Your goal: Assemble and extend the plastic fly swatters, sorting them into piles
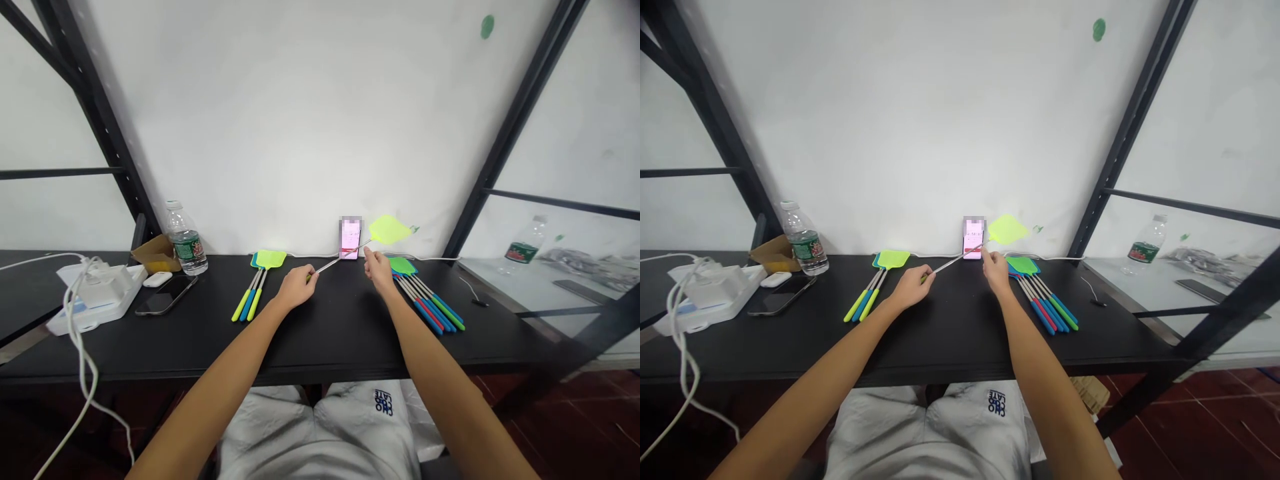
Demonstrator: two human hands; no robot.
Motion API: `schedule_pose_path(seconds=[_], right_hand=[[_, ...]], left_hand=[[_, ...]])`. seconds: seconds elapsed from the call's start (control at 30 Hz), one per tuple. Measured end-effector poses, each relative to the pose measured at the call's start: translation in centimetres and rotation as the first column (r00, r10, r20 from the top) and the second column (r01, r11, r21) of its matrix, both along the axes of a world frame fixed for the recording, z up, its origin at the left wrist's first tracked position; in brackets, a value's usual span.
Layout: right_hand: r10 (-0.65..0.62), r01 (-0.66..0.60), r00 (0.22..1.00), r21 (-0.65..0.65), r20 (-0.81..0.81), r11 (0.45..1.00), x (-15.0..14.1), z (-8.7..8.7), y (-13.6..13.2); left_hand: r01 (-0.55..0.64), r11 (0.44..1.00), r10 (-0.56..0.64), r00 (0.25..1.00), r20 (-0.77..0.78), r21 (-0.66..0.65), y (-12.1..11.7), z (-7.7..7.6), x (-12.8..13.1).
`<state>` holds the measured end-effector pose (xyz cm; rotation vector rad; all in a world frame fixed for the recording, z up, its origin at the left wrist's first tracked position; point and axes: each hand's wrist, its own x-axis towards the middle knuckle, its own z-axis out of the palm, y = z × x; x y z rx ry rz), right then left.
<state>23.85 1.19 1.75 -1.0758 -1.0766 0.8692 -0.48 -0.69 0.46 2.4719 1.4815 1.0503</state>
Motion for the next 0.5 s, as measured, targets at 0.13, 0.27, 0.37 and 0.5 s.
schedule_pose_path(seconds=[0.13,0.27,0.37,0.5], right_hand=[[-0.094,0.107,0.987,0.089,-0.132,0.990,1.0,-0.9,0.4],[-0.175,0.203,0.944,0.071,-0.281,0.977,1.5,-0.5,0.7],[-0.195,0.222,0.928,0.050,-0.317,0.974,1.8,-0.4,0.8],[-0.190,0.199,0.932,-0.005,-0.307,0.980,2.2,-0.9,0.9]], left_hand=[[0.033,0.999,-0.033,0.999,-0.018,-0.006,-0.1,-0.3,0.1],[0.061,0.998,-0.062,0.996,-0.063,-0.020,-0.2,-0.3,0.1],[0.080,0.996,-0.083,0.992,-0.097,-0.034,-0.3,-0.3,0.1],[0.078,0.997,-0.082,0.985,-0.150,-0.029,-0.2,-0.4,0.1]])
